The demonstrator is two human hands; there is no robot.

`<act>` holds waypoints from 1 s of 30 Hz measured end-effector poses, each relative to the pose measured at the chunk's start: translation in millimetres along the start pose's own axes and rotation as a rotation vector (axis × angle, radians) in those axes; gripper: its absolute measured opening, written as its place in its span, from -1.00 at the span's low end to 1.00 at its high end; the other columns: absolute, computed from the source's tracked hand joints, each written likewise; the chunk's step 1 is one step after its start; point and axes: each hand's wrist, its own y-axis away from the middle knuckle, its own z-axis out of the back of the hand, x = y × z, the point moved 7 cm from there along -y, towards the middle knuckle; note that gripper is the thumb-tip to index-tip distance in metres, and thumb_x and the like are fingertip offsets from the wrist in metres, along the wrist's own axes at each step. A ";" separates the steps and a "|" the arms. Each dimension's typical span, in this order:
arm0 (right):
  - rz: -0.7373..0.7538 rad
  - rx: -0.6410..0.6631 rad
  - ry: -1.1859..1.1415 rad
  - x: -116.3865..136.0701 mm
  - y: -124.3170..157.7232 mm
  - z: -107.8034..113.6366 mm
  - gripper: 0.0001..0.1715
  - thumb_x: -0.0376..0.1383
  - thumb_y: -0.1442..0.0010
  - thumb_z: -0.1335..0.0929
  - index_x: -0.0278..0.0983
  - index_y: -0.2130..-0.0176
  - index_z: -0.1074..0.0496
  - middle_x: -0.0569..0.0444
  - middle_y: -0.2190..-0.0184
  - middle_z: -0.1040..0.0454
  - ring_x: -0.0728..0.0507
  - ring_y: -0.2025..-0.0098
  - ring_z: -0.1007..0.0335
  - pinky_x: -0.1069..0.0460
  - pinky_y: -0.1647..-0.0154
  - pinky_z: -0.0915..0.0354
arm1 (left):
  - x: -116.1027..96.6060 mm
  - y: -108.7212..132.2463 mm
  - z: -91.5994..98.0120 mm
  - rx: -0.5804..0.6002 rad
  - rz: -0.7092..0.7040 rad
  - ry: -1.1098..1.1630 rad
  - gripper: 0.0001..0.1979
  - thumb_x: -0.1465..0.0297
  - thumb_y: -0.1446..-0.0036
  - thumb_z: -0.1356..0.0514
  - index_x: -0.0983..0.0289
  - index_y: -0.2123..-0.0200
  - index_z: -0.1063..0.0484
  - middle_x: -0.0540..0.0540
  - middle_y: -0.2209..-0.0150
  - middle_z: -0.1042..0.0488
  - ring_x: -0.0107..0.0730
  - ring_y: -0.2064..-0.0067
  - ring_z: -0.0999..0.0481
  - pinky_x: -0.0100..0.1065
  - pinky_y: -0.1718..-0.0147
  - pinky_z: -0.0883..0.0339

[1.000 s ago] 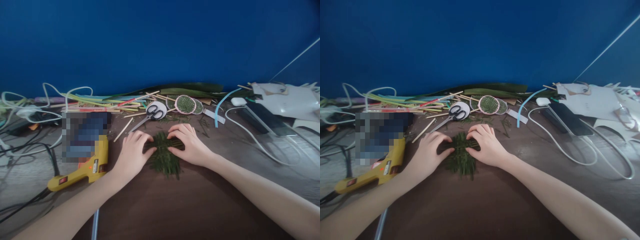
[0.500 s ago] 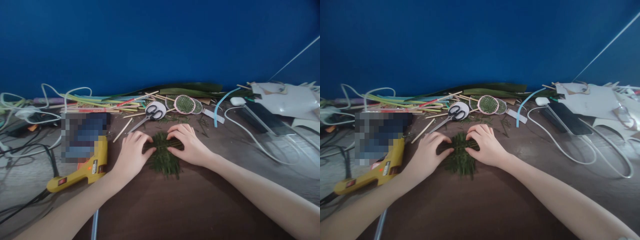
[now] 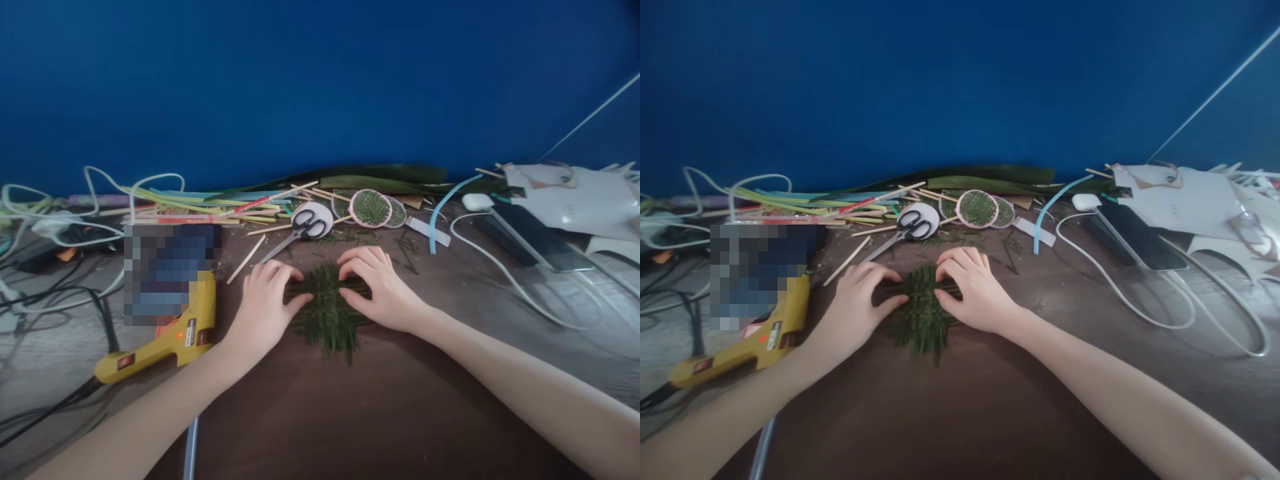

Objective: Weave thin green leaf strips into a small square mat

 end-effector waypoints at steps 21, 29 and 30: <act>0.033 0.014 0.047 1.7 -0.3 -2.1 -0.76 -0.28 -0.11 -0.28 -0.24 0.16 -0.32 -0.04 0.10 -0.34 -0.19 0.03 -0.14 -0.11 0.07 -0.10 | -5.2 1.8 -1.8 0.012 -0.059 -0.022 -0.85 0.37 -0.09 -0.14 0.22 0.23 -0.36 0.08 0.23 -0.36 -0.19 0.12 -0.29 -0.12 0.12 -0.16; 0.045 0.042 0.061 2.9 -0.4 -3.5 -0.73 -0.29 -0.12 -0.26 -0.21 0.13 -0.35 -0.04 0.07 -0.33 -0.20 -0.01 -0.13 -0.14 0.04 -0.11 | -5.5 1.7 -2.1 0.001 -0.077 -0.016 -0.83 0.39 -0.09 -0.15 0.23 0.20 -0.37 0.07 0.23 -0.36 -0.21 0.12 -0.30 -0.13 0.11 -0.16; 0.047 0.044 0.060 2.9 -0.3 -3.8 -0.73 -0.29 -0.12 -0.26 -0.20 0.14 -0.35 -0.04 0.06 -0.33 -0.21 -0.01 -0.13 -0.14 0.04 -0.11 | -5.7 1.7 -2.0 -0.002 -0.080 -0.017 -0.83 0.39 -0.09 -0.15 0.23 0.20 -0.37 0.08 0.24 -0.36 -0.21 0.12 -0.30 -0.13 0.11 -0.16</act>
